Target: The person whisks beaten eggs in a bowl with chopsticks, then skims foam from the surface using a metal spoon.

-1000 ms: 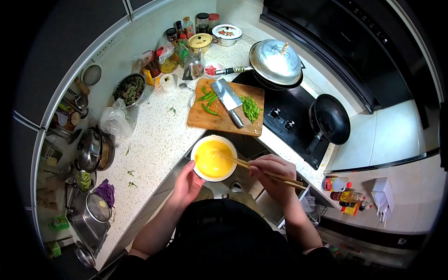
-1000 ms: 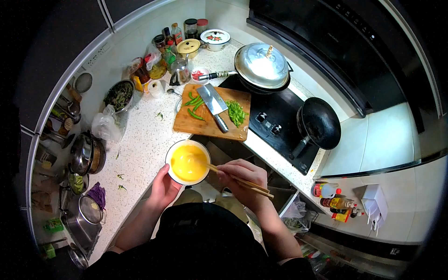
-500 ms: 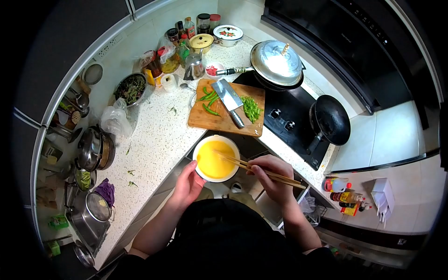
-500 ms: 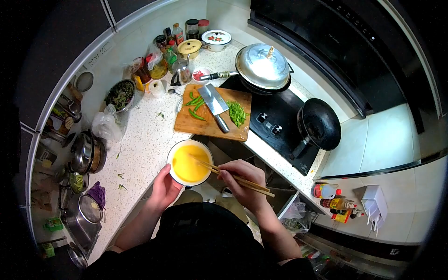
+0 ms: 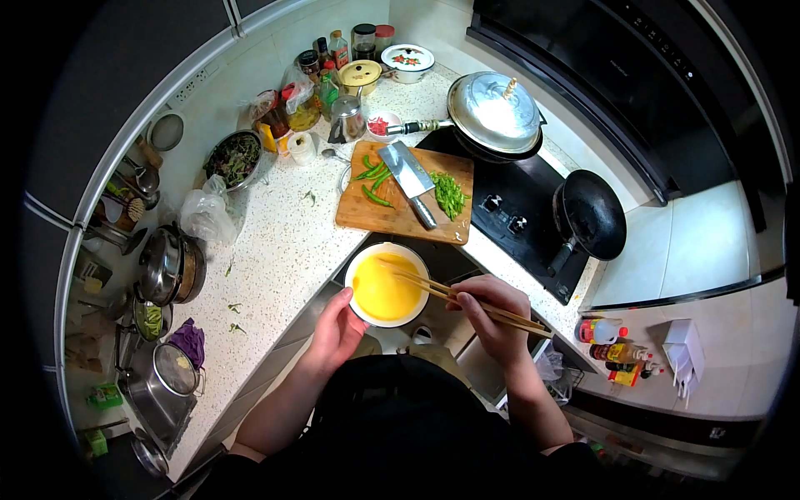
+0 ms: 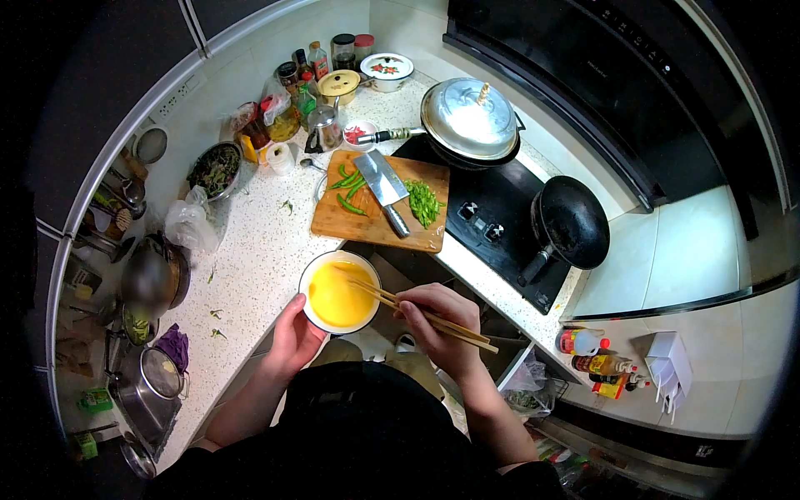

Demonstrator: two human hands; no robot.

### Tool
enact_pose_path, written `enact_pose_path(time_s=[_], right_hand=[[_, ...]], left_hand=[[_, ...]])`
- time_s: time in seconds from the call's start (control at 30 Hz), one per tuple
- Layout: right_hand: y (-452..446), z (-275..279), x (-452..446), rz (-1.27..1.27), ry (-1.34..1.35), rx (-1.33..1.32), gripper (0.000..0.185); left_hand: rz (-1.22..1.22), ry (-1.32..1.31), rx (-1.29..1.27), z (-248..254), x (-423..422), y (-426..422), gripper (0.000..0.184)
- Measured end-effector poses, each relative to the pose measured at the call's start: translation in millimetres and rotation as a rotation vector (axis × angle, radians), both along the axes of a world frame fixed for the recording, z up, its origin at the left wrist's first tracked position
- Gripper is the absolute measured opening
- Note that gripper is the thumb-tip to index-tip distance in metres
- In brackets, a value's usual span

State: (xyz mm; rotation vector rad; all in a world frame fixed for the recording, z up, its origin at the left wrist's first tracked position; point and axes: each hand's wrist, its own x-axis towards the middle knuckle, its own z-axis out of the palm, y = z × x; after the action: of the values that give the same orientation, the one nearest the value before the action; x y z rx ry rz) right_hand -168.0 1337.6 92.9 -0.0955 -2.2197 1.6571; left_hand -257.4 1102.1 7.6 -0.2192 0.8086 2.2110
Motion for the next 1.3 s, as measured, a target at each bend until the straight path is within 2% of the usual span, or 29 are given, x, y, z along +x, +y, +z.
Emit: enact_pose_path(time_s=[1.07,1.17,1.23,1.3], right_hand=[[6.1,1.7,-6.1,0.024,0.032,0.064,0.011],[5.9,3.2,-7.3,0.031,0.048,0.083,0.012],[4.9,3.4,-8.6,0.022,0.031,0.196,0.010],[6.9,-3.7,-5.8,0.081,-0.025,0.131,0.010]], left_hand=[[0.006,-0.005,-0.022,-1.1,-4.3,6.0,0.048],[0.007,-0.008,-0.025,0.2,-5.2,7.0,0.047],[0.008,-0.003,-0.002,0.2,-6.1,8.0,0.046],[0.024,-0.011,-0.001,-1.8,-7.6,8.9,0.046]])
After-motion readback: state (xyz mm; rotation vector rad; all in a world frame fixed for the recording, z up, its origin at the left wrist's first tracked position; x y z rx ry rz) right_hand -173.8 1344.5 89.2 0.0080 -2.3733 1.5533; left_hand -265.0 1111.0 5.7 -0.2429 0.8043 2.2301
